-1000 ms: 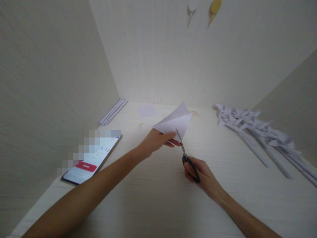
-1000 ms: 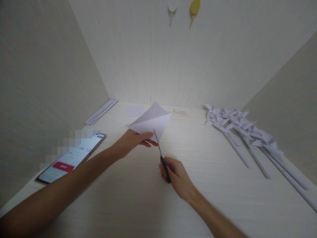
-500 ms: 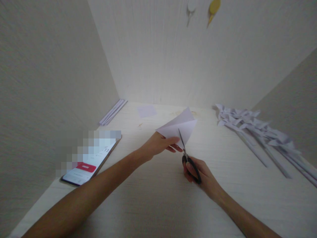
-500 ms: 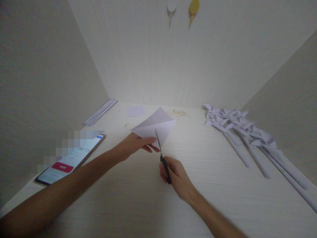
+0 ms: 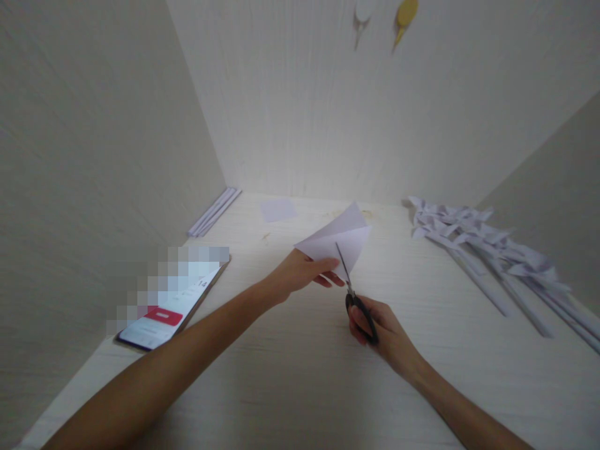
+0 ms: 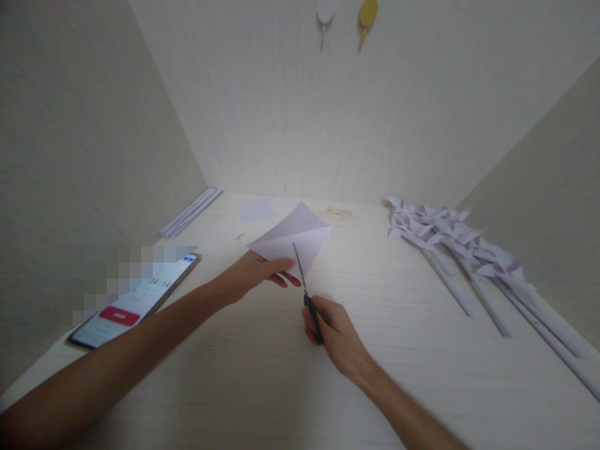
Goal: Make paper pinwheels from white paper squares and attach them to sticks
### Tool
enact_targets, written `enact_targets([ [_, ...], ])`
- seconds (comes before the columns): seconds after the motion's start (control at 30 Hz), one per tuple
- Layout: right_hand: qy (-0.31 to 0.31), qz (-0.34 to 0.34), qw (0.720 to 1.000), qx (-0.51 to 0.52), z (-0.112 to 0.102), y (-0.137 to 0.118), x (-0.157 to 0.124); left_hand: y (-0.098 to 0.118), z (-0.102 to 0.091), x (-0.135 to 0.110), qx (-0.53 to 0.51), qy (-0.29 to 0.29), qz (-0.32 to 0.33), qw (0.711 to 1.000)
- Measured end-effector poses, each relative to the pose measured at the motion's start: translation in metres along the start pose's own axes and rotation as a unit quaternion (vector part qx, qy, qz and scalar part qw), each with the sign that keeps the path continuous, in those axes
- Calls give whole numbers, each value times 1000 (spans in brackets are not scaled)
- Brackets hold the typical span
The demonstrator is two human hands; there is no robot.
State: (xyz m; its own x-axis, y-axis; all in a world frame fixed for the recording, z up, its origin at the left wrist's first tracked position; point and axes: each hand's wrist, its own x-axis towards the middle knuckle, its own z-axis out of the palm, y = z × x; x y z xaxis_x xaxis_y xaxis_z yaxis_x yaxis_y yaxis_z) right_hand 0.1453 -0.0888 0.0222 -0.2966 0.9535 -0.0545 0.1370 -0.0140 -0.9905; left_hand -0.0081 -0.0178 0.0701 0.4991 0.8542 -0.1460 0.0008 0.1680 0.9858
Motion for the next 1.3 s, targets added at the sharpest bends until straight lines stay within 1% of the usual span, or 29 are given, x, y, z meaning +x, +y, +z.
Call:
enact_targets([
  [0.27, 7, 6, 1000, -19, -1, 0, 1, 0, 0, 0, 6, 6, -6, 1000],
  [0.33, 9, 7, 1000, -20, -1, 0, 1, 1, -2, 1, 17, 15, -10, 1000],
  [0.4, 12, 6, 1000, -16, -1, -1, 1, 3, -5, 1, 26, 35, -6, 999],
  [0.47, 11, 4, 1000, -18, -1, -1, 1, 5, -9, 3, 31, 74, 15, 997],
  [0.57, 5, 5, 1000, -26, -1, 0, 1, 9, -17, 5, 46, 144, 78, 985],
  [0.6, 4, 6, 1000, -29, -1, 0, 1, 9, -20, 6, 56, 159, 101, 981],
  [0.67, 1, 5, 1000, -29, -1, 1, 1, 11, -24, 7, 76, 172, 128, 974],
  [0.73, -4, 3, 1000, -15, -2, 2, 2, 12, -26, 7, 87, 170, 125, 974],
  [0.87, 4, -7, 1000, 17, -4, 4, 2, 11, -23, 7, 93, 143, 79, 982],
  [0.97, 8, -14, 1000, 19, -5, 5, 3, 10, -18, 6, 89, 103, 48, 990],
  [1.07, -1, -14, 1000, 27, -6, 4, 2, 10, -14, 3, 64, 47, 18, 997],
  [1.13, -9, -15, 999, 33, -6, 4, 2, 9, -13, 2, 57, 21, 8, 998],
  [1.2, -13, -11, 999, 40, -5, 4, 2, 8, -11, 2, 66, 29, 13, 997],
  [1.3, -11, -5, 999, 48, -4, 3, 1, 8, -11, 3, 80, 97, 35, 991],
])
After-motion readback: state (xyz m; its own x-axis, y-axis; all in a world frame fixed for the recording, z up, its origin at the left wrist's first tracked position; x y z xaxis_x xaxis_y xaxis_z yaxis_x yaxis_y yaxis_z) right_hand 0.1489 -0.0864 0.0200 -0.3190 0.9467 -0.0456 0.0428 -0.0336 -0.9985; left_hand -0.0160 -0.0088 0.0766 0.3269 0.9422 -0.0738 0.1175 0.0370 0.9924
